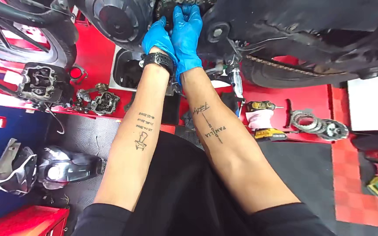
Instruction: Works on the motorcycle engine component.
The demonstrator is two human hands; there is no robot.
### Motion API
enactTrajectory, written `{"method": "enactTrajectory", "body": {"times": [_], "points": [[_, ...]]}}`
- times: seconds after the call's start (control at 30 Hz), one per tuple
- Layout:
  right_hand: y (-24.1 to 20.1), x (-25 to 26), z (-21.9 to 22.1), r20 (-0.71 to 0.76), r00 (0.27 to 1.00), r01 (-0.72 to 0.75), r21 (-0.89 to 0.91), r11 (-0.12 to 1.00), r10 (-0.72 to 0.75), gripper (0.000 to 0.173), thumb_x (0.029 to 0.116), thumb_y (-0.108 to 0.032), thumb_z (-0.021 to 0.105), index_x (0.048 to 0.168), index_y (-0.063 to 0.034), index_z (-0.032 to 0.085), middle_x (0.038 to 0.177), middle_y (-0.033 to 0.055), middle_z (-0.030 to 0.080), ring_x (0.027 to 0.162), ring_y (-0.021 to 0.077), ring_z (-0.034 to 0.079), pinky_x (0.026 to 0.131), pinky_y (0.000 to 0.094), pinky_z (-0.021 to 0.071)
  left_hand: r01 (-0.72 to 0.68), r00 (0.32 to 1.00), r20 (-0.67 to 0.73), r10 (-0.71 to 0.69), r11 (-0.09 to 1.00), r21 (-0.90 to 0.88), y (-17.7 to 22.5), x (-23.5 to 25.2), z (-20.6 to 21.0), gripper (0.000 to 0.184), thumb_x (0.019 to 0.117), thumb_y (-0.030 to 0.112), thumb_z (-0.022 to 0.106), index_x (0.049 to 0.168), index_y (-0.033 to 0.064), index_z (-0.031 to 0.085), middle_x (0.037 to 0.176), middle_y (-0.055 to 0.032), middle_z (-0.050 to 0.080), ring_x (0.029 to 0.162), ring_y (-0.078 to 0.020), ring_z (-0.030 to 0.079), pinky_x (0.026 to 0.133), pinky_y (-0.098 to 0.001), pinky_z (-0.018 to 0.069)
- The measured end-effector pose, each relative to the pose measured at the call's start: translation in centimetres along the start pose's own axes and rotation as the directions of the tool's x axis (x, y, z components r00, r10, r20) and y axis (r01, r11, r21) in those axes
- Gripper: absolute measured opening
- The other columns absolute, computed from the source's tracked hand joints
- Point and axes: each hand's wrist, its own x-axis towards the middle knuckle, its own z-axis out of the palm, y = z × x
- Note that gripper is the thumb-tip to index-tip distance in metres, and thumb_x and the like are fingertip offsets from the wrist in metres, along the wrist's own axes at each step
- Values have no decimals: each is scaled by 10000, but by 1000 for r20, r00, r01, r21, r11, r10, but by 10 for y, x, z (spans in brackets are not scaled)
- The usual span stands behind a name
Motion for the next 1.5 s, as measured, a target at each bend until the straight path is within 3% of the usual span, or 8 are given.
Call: {"method": "enactTrajectory", "body": {"times": [0.13, 0.3, 0.77, 0.9, 0.97, 1.07, 1.23, 1.5], "points": [[-3, -4, -3, 14, 1000, -13, -24, 1000, 14, 174, 1022, -114, 580, 1157, -15, 630, 961, 94, 657, 831, 141, 643, 751, 313, 539, 40, 997, -48, -53, 969, -242, -4, -1, 5, 297, 1067, 311, 536, 1222, 89, 660, 1046, -76, 644, 966, -176, 619, 886, -367, 518], [-4, -3, -3, 21, 998, -52, -9, 999, 53, 229, 1015, -151, 600, 1202, -19, 617, 1002, 107, 669, 831, 152, 654, 749, 330, 549, -167, 985, 108, 133, 889, 427, 2, -8, -7, 354, 1064, 182, 499, 1393, 180, 630, 1294, -51, 680, 1232, -179, 610, 1061, -425, 462], [-13, -3, -2, -1, 991, -131, -26, 991, 131, 283, 976, -211, 664, 1191, -36, 608, 1011, 107, 665, 883, 175, 664, 797, 366, 555, -188, 982, 120, 144, 775, 603, 7, -8, -8, 373, 1038, 237, 548, 1400, 243, 632, 1349, -25, 669, 1285, -201, 598, 1080, -473, 455], [-11, -4, -2, 7, 992, -129, 18, 992, 129, 264, 967, -186, 674, 1174, -34, 612, 975, 104, 664, 832, 169, 665, 762, 357, 561, -144, 989, 89, 118, 905, 401, 2, -6, -6, 337, 1060, 198, 520, 1372, 193, 650, 1290, -41, 684, 1228, -174, 613, 1061, -428, 459], [-7, -4, -2, 26, 994, -106, 73, 992, 104, 252, 988, -174, 652, 1184, -23, 601, 954, 106, 648, 765, 163, 661, 706, 337, 580, -21, 1000, -6, 20, 999, -38, -3, -7, 1, 281, 1081, 201, 491, 1263, 99, 679, 1108, -61, 696, 1044, -147, 644, 940, -338, 508], [0, -4, -3, 39, 997, -64, 127, 990, 59, 196, 1057, -162, 530, 1173, -19, 595, 923, 96, 628, 702, 142, 641, 658, 308, 577, 125, 991, 20, -136, 833, -540, -5, -10, 2, 213, 1070, 204, 515, 1196, 69, 622, 861, -41, 528, 752, -142, 520, 711, -300, 495], [7, -4, -4, 43, 999, -16, 18, 1000, 15, 229, 1053, -88, 456, 1211, -4, 598, 959, 88, 610, 704, 112, 602, 664, 286, 549, 180, 984, 132, -123, 695, -696, -13, -8, -2, 316, 1071, 225, 497, 770, 188, 410, 552, 64, 287, 422, -75, 274, 413, -216, 307], [1, -4, 4, -40, 997, -69, 22, 997, 70, 202, 1054, -74, 472, 1188, -5, 607, 928, 91, 616, 727, 129, 625, 680, 292, 559, 196, 973, 230, -21, 600, -776, -22, -5, -8, 365, 1091, 214, 452, 730, 185, 409, 494, 81, 267, 376, -54, 242, 377, -195, 266]]}}
